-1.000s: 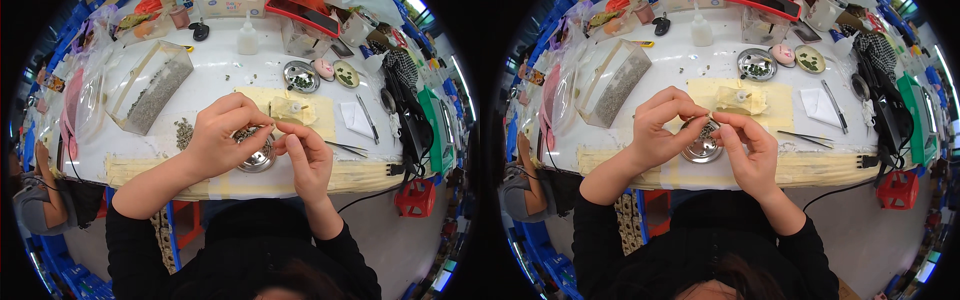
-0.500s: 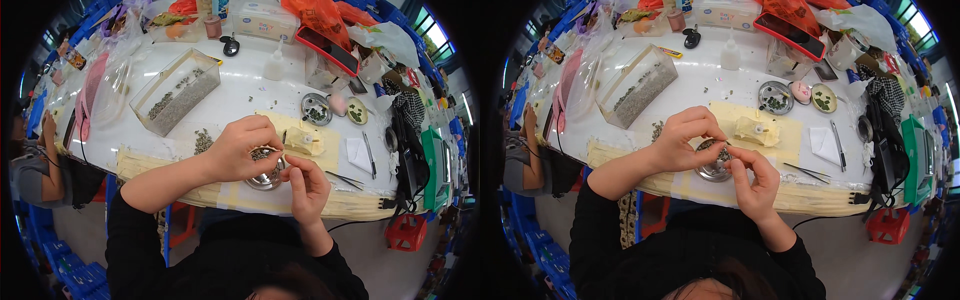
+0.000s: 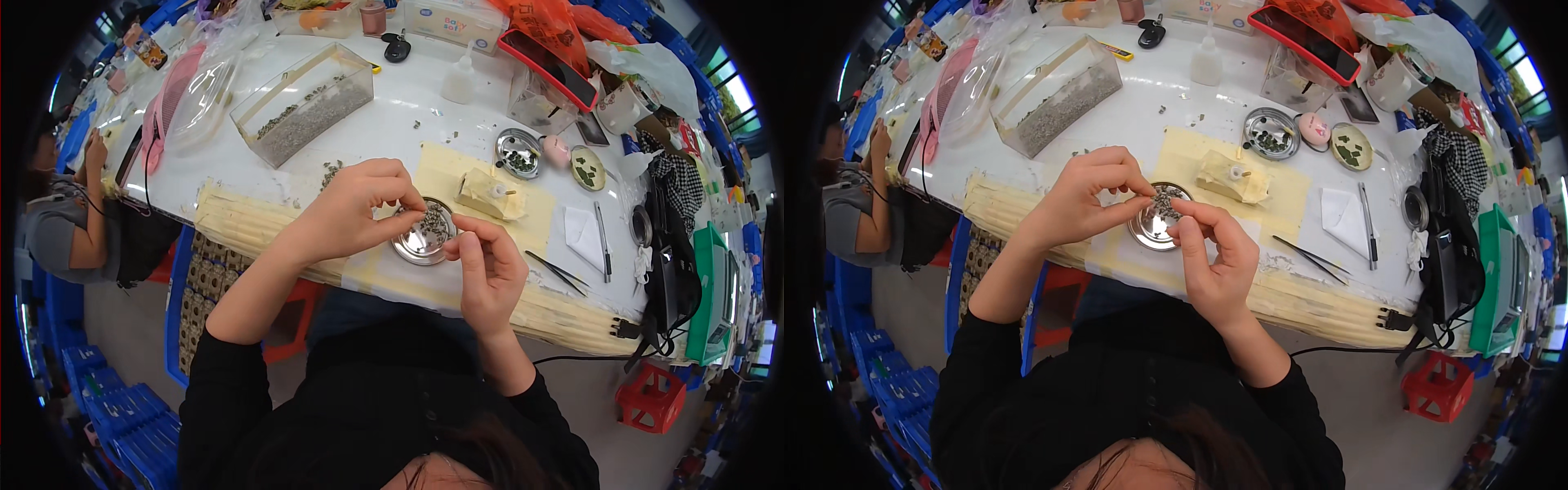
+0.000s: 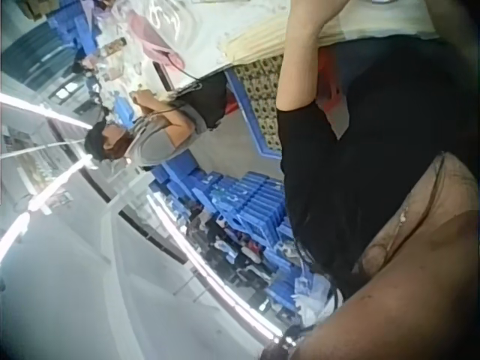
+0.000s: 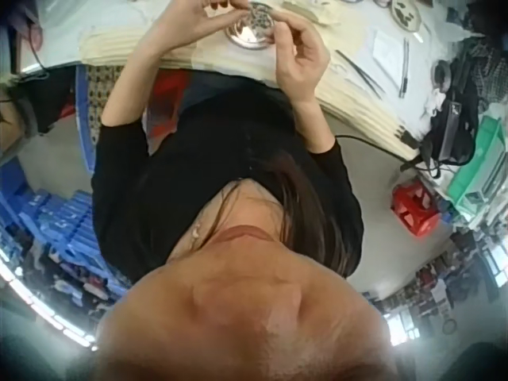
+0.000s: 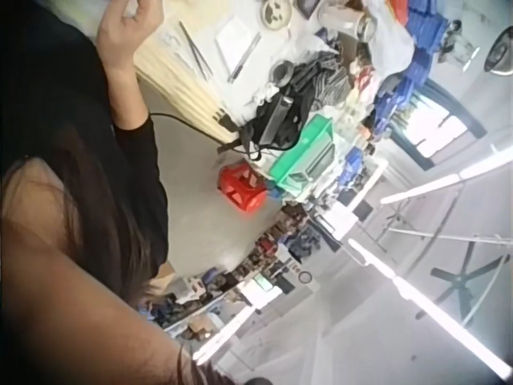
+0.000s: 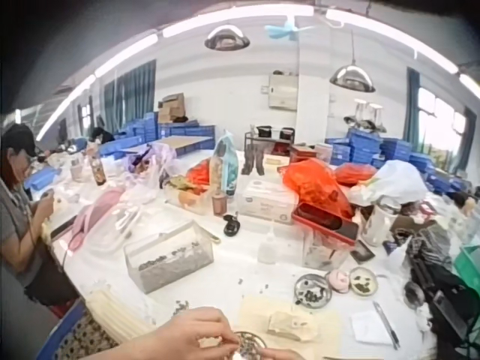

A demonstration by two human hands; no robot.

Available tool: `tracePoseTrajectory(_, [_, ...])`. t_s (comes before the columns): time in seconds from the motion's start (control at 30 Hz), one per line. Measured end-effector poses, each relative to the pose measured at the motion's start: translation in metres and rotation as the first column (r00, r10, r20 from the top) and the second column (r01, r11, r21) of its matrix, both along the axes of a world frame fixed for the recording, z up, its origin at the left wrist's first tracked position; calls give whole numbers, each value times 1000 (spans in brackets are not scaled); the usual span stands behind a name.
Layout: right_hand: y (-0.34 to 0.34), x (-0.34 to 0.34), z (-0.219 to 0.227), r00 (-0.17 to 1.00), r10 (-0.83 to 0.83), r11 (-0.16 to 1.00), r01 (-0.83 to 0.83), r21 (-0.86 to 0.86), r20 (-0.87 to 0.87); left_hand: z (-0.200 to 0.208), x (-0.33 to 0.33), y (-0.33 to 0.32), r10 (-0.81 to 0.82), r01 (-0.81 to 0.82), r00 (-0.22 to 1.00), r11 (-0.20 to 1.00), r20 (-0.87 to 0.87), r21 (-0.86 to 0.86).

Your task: Assembling small mechanical toy components at a workbench.

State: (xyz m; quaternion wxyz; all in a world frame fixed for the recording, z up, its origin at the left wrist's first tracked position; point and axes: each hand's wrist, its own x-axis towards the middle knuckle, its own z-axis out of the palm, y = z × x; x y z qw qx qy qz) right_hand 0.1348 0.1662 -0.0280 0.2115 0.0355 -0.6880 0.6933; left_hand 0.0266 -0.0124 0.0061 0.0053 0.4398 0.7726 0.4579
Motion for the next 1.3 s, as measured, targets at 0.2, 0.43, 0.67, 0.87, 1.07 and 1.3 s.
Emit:
tracePoseTrajectory(0.2, [-2, 7, 1, 999, 38, 994, -41, -99, -26, -12, 22, -9, 85, -88, 994, 995, -69, -38])
tracePoseTrajectory(0.43, [-1, 5, -3, 1000, -12, 999, 10, -42, -29, -18, 28, -11, 190, -185, 979, 980, -80, 69])
tracePoseTrajectory(0.67, [0, -4, -6, 963, 247, 967, -237, -92, 105, -18, 38, -5, 240, -186, 955, 943, -176, 275])
tracePoseTrajectory(0.87, [0, -1, -5, 969, 229, 972, -223, -67, 95, -25, 41, 7, 262, -182, 944, 920, -201, 347])
tracePoseTrajectory(1.07, [0, -2, -5, 985, 158, 986, -153, -71, 72, -25, 45, 15, 272, -159, 911, 926, -310, 343])
tracePoseTrajectory(1.3, [-1, -2, -7, 986, 155, 985, -151, -78, 55, -16, 47, 14, 225, -112, 893, 950, -390, 291])
